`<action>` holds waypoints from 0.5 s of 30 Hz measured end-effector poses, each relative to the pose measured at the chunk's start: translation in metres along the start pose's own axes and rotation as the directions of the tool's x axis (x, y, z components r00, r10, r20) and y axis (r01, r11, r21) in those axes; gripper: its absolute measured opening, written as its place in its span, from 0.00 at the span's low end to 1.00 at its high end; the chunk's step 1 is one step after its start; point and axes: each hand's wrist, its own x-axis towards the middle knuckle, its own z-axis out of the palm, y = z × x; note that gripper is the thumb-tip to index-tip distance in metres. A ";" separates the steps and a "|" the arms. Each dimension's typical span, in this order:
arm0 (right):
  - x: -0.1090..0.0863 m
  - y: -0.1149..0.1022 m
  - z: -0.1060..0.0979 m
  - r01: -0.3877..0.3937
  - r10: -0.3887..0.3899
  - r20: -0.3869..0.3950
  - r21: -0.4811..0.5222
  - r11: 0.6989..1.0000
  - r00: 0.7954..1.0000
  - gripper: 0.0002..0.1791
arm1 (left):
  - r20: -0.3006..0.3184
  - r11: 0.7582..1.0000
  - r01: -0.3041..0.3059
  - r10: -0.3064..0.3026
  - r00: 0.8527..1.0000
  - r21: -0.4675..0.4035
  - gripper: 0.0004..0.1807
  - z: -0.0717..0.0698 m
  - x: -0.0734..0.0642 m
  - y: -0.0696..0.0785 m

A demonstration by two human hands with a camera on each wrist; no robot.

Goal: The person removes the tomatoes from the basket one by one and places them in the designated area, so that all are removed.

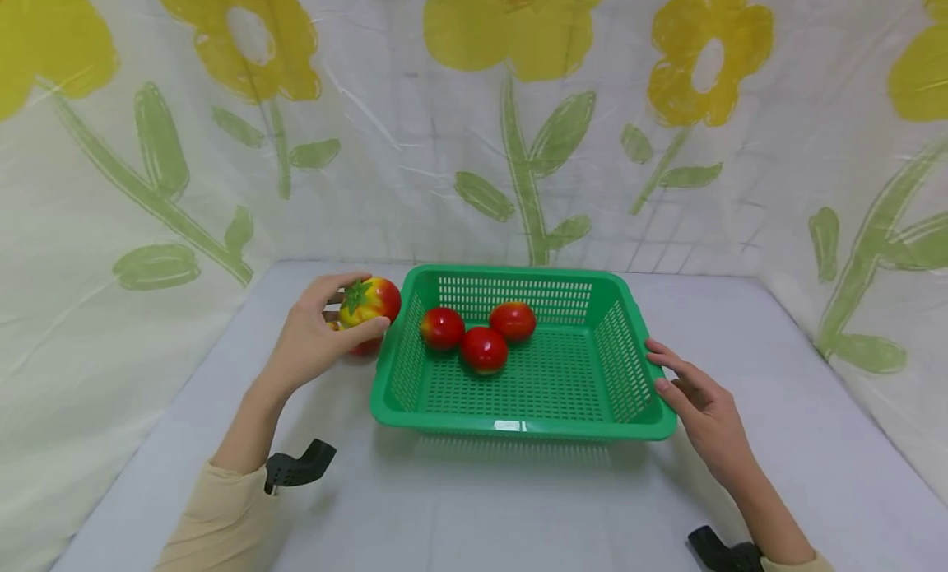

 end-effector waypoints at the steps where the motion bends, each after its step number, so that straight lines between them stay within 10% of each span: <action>1: 0.000 0.000 0.001 0.001 -0.001 0.000 0.001 1.000 1.000 0.21 | -0.007 1.000 0.014 -0.014 1.000 0.008 0.32 -0.002 -0.002 -0.003; 15: 0.000 0.002 0.001 -0.005 0.005 -0.003 -0.021 1.000 1.000 0.22 | -0.130 0.975 0.075 -0.048 0.990 0.210 0.36 -0.021 -0.025 -0.041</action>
